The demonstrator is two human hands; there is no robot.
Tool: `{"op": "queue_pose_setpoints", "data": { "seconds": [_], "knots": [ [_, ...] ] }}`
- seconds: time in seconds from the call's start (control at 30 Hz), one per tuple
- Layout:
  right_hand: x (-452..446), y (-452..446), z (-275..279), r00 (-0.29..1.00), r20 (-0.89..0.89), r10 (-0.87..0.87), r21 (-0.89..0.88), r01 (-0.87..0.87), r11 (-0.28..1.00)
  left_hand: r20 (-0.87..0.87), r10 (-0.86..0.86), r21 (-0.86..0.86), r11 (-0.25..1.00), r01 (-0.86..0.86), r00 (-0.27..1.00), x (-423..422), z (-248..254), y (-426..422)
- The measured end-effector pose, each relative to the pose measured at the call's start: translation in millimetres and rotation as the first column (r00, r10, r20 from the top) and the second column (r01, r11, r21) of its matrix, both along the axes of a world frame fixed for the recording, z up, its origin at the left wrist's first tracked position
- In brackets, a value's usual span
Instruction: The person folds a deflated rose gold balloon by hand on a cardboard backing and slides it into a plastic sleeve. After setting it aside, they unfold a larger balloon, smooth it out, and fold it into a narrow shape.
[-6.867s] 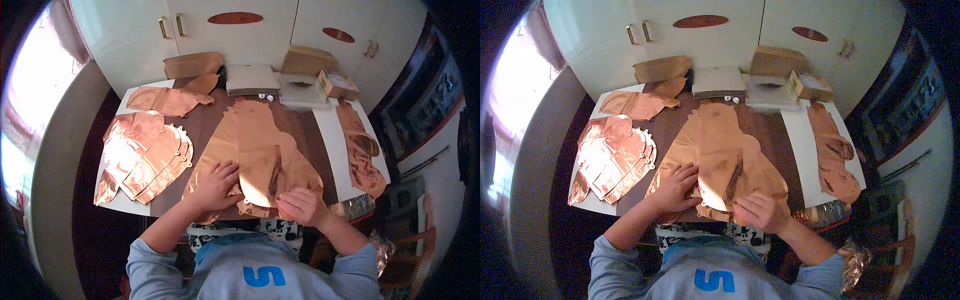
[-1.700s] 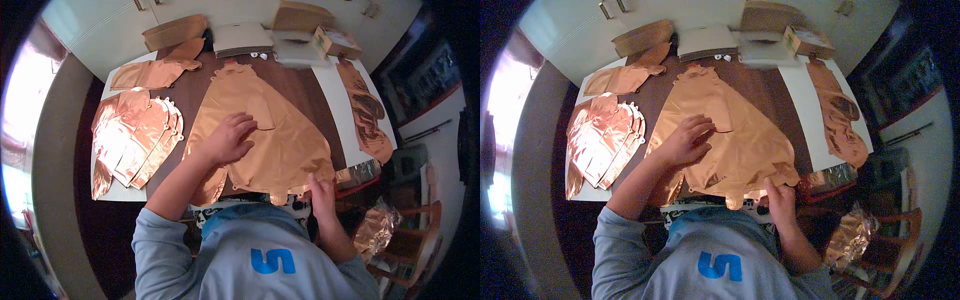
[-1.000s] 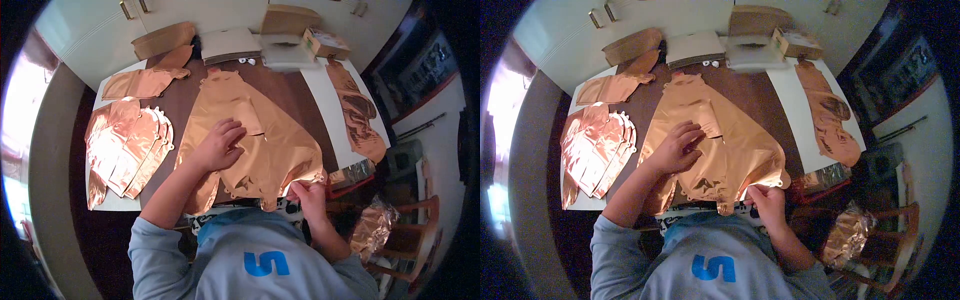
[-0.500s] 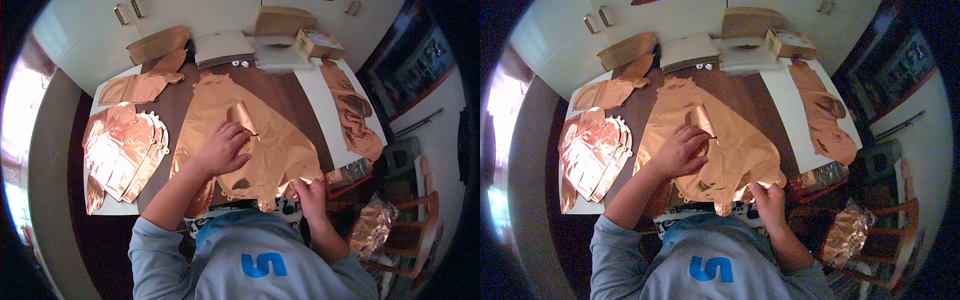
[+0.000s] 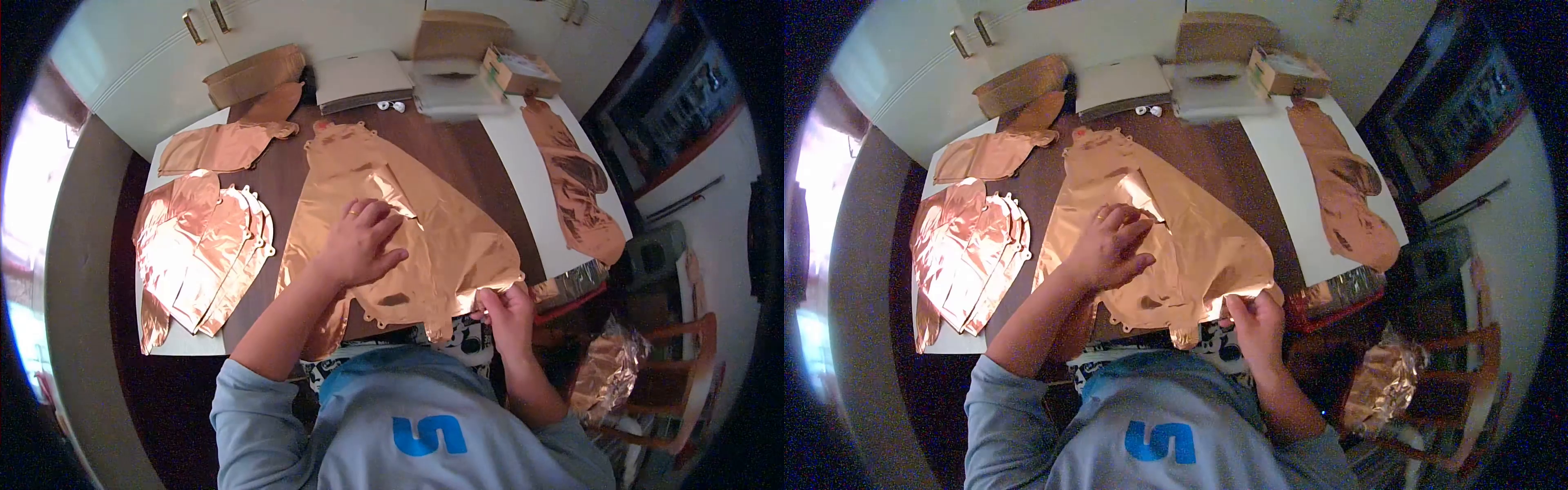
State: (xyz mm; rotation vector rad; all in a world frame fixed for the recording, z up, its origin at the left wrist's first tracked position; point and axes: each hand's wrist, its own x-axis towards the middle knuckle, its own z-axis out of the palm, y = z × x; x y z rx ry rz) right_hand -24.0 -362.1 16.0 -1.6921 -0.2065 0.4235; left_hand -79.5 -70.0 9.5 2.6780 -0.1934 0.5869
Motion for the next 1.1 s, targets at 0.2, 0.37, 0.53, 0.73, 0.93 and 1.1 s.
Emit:
{"op": "queue_pose_setpoints", "data": {
  "seconds": [0.2, 0.37, 0.53, 0.73, 0.93, 1.1],
  "knots": [
    [-8, -3, -8, 0.996, 0.089, 0.007, -0.005, -0.007, 1.0, 0.041, -0.029, -0.025, 0.999, 0.03, 0.999, 0, 0, 1],
    [-13, -2, -9, 0.951, 0.309, 0.015, -0.103, 0.018, 0.995, 0.037, -0.022, 0.015, 1.0, 0.022, 0.999, 0, -1, -1],
    [-4, -2, 9, 0.894, 0.448, 0.026, -0.088, 0.015, 0.996, 0.05, -0.024, -0.011, 1.0, 0.024, 0.998, -1, 1, -1],
    [78, 39, 67, 0.836, 0.482, 0.262, -0.153, -0.215, 0.965, 0.063, -0.016, -0.031, 0.999, 0.018, 0.998, 0, -5, 1],
    [141, 164, 32, 0.752, -0.034, 0.658, -0.547, -0.565, 0.618, 0.083, -0.003, -0.075, 0.997, 0.009, 0.997, -1, -5, 0],
    [134, 196, 16, 0.599, 0.36, 0.715, -0.674, -0.363, 0.643, 0.091, 0.014, -0.101, 0.995, -0.005, 0.996, -3, -5, 1]
  ]
}}
